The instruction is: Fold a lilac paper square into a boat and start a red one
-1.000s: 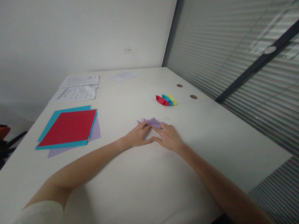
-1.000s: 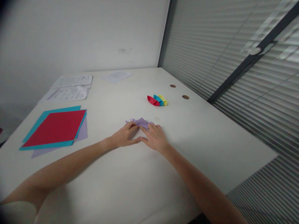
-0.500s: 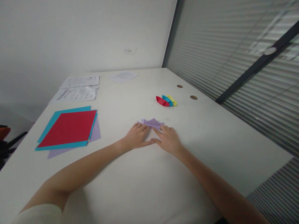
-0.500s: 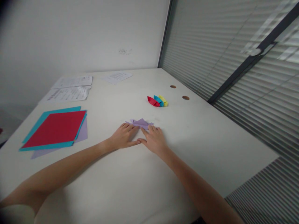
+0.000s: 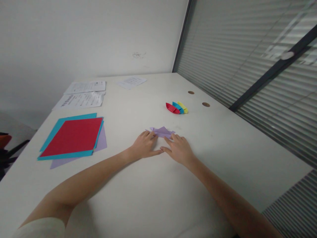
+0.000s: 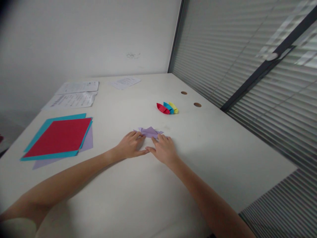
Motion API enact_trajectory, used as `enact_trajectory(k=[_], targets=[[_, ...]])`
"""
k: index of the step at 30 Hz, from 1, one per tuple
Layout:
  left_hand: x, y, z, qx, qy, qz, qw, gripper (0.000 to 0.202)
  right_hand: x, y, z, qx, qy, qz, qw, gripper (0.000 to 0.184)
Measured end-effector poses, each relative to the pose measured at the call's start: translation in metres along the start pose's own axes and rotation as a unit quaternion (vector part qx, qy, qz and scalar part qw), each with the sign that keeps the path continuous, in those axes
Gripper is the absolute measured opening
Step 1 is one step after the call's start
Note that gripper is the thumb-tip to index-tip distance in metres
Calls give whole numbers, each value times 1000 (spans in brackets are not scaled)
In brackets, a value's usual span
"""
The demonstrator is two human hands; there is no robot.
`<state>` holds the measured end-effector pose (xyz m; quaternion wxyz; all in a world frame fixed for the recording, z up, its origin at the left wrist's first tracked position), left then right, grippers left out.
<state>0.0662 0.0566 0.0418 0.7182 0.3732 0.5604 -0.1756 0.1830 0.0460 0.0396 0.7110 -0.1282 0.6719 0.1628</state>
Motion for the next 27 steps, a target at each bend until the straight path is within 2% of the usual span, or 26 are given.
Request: enact_trajectory(k=[5, 17, 21, 27], targets=[[-3, -1, 0, 10, -2, 24, 1000, 58, -2, -1, -1, -3, 1, 4, 1000, 60], [1, -1, 3, 19, 39, -10, 999, 47, -3, 1, -3, 2, -8, 7, 1000, 64], [5, -1, 2, 21, 33, -15, 999, 48, -3, 4, -6, 5, -12, 9, 1000, 63], [3, -3, 0, 14, 31, -7, 999, 52, -4, 1, 2, 12, 5, 1, 1000, 66]])
Point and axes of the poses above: each hand's wrist, its own y-axis towards the middle knuckle, its own x-axis out of the palm, z = x × y, the point moved 8 cm from there along y, towards the middle knuckle, and after that the axes turned 2 degrees about y, right-handed, at the moved point
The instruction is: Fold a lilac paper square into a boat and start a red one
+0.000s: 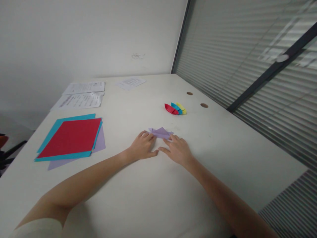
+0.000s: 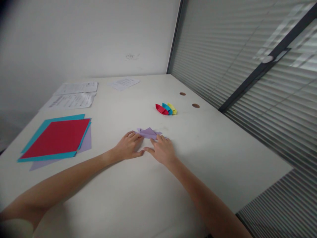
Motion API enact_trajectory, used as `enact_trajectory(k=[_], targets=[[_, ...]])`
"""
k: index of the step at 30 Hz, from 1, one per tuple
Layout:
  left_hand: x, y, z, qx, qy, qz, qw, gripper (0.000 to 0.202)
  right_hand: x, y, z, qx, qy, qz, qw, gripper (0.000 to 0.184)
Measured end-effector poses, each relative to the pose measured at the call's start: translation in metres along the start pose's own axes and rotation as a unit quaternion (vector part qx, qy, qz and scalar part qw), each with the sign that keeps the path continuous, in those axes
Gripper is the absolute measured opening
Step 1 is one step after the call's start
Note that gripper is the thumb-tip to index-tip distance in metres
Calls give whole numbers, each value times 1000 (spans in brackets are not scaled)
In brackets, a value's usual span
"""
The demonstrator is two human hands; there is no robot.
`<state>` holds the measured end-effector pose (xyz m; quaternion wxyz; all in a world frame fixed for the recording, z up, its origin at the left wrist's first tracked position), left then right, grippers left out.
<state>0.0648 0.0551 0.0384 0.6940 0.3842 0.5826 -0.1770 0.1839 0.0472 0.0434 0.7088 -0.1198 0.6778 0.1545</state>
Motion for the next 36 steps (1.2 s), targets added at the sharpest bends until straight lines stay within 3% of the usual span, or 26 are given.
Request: enact_trajectory(k=[8, 17, 28, 36], targets=[[2, -3, 1, -4, -2, 5, 1000, 54, 0, 0, -6, 3, -8, 16, 1000, 68], [0, -5, -2, -49, 21, 10, 999, 61, 7, -3, 13, -28, 25, 39, 999, 70], [2, -9, -7, -81, 51, 8, 995, 61, 8, -4, 19, -32, 30, 40, 998, 54], [2, -9, -6, -99, 54, -10, 994, 60, 4, -8, 41, -10, 13, 12, 1000, 44]])
Point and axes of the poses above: each hand's wrist, its own y-axis towards the middle knuckle, its own x-axis out of the palm, z = x × y, the point moved 8 cm from there along y, towards the middle knuckle, and after that the axes turned 2 degrees about y, right-handed, at the moved point
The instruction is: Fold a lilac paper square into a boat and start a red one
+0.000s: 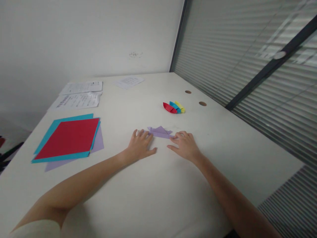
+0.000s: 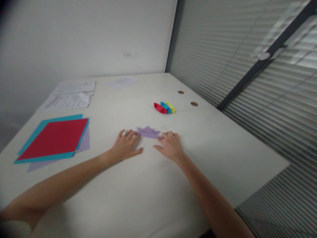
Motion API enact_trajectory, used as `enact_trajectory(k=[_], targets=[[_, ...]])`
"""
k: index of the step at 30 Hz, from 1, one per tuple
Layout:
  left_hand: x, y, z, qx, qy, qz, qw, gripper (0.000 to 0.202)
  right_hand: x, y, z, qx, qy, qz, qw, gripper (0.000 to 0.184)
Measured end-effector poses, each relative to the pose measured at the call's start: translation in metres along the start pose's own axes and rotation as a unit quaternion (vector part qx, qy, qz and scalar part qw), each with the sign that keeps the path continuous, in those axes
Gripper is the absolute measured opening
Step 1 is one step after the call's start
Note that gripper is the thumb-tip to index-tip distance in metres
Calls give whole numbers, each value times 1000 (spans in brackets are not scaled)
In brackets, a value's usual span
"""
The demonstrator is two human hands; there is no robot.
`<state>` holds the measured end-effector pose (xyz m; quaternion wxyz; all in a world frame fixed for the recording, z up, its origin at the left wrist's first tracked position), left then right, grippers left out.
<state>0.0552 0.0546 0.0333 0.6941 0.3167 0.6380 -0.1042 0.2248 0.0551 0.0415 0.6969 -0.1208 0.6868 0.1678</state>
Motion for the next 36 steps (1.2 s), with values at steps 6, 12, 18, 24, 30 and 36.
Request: enact_trajectory(k=[6, 12, 18, 24, 30, 36], targets=[[-6, -1, 0, 9, -4, 67, 998, 60, 5, -1, -6, -24, 24, 27, 999, 51], [-1, 1, 20, 167, -93, 43, 981, 51, 11, 3, -41, -85, 63, 88, 991, 63], [7, 3, 15, 140, -118, -8, 983, 49, 3, 5, -32, -78, 62, 93, 991, 51], [7, 4, 13, 136, -120, -13, 983, 51, 3, 3, -14, -76, 82, 104, 988, 39], [9, 5, 14, 134, -120, -21, 983, 53, -1, 0, -18, -68, 80, 159, 982, 41], [10, 5, 14, 131, -122, -24, 984, 53, -9, 0, -20, -46, 80, 187, 978, 48]])
Point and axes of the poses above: each hand's wrist, its own y-axis towards the middle knuckle, its own x-axis out of the palm, z = x × y, the point moved 8 cm from there along y, towards the middle knuckle, and after that the axes turned 2 degrees about y, right-handed, at the moved point
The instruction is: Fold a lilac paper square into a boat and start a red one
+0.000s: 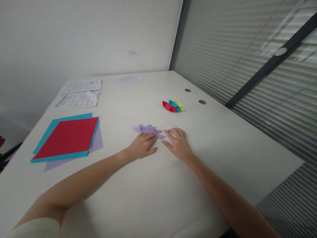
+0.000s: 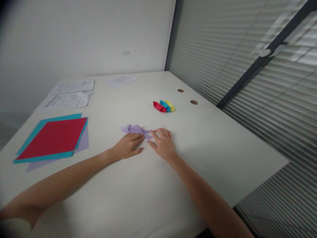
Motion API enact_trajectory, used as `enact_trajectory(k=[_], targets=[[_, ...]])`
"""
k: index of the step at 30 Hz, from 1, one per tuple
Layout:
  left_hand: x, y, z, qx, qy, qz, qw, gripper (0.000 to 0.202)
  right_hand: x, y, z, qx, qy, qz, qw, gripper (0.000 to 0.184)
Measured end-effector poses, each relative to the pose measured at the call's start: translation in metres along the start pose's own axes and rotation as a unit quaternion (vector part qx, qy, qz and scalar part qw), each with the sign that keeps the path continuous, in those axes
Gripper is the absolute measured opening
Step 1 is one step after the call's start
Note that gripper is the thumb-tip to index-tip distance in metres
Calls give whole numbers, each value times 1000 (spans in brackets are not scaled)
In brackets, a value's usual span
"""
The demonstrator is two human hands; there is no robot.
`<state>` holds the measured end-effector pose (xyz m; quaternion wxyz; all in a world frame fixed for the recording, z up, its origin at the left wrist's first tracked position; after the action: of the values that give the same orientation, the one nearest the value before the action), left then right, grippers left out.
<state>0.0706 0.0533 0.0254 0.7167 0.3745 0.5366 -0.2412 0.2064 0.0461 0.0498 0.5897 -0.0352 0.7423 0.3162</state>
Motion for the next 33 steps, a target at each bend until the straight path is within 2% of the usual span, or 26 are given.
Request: enact_trajectory(k=[2, 7, 11, 16, 19, 22, 25, 28, 33], targets=[[0, 0, 0, 0, 1, 1, 1000, 53, 0, 0, -1, -2, 2, -1, 1000, 47], [-1, -1, 0, -1, -4, 1, 1000, 51, 12, -3, -14, -65, 2, -54, 996, 52], [-2, -1, 1, -3, -7, 0, 1000, 51, 11, -5, 1, -25, 3, -51, 998, 36], [-1, -1, 0, -1, -25, 10, 1000, 50, 1, -4, 18, 23, 28, 0, 999, 26], [-3, -2, 4, 22, -64, 32, 997, 48, 2, -2, 10, -8, 51, 8, 999, 23], [-10, -2, 6, 46, -108, 60, 991, 44, 12, -1, 3, -51, 82, -23, 995, 26], [-20, -1, -2, 26, -125, 103, 986, 35, 18, -2, 9, -54, 91, -36, 994, 21], [-26, 0, -18, -18, -97, 139, 985, 22, 19, -3, 19, -51, 90, -34, 994, 17], [-13, 1, -30, -43, -40, 85, 995, 21, 15, -4, 27, -62, 85, -44, 993, 17]])
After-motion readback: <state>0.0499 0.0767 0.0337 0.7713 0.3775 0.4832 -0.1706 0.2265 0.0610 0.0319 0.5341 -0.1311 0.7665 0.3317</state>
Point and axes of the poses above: each hand's wrist, its own y-axis towards the middle knuckle, its own x-axis out of the palm, z = x × y, the point moved 8 cm from there along y, towards the middle knuckle, and after that the axes turned 2 degrees about y, right-handed, at the moved point
